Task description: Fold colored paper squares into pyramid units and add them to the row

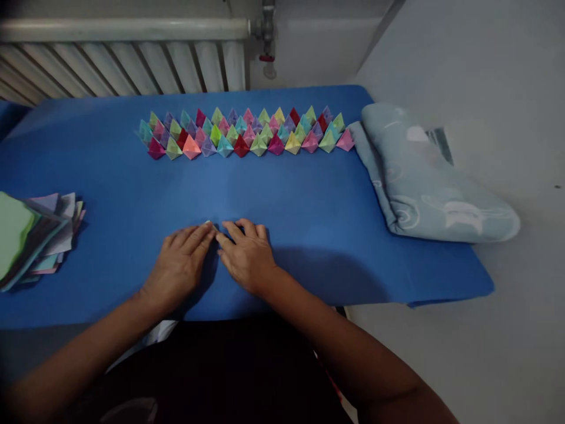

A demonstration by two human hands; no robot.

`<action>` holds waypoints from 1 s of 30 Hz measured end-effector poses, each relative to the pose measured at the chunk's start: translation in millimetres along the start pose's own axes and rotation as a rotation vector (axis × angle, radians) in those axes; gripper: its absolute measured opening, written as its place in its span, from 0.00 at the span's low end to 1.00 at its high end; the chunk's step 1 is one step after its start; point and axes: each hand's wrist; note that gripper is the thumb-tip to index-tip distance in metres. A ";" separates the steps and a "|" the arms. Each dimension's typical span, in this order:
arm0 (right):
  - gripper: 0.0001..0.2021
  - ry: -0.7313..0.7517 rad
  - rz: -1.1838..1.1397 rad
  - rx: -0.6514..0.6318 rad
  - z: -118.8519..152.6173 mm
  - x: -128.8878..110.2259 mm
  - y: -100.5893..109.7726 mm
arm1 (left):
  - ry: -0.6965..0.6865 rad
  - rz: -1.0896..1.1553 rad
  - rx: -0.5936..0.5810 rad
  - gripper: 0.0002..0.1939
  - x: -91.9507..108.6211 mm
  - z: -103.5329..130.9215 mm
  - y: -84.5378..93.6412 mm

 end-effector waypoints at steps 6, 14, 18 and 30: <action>0.19 -0.018 0.005 -0.060 -1.4 -2.6 5.1 | 0.044 -0.018 -0.032 0.23 7.4 -6.8 -5.2; 0.19 0.027 -0.023 -0.034 6.1 3.1 7.8 | 0.045 -0.058 -0.082 0.23 2.3 -11.6 2.9; 0.18 0.025 -0.047 -0.016 13.7 7.7 9.5 | -0.041 0.080 0.001 0.22 -22.4 -16.1 -3.6; 0.13 -0.127 -0.172 0.102 30.0 19.1 12.4 | -0.313 0.488 -0.171 0.15 -71.0 -63.1 3.5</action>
Point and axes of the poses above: each hand's wrist, its own z-axis away from the middle knuckle, its own y-axis out of the back of the hand, x = y × z, and after that the axes turned 1 degree about x, right-handed
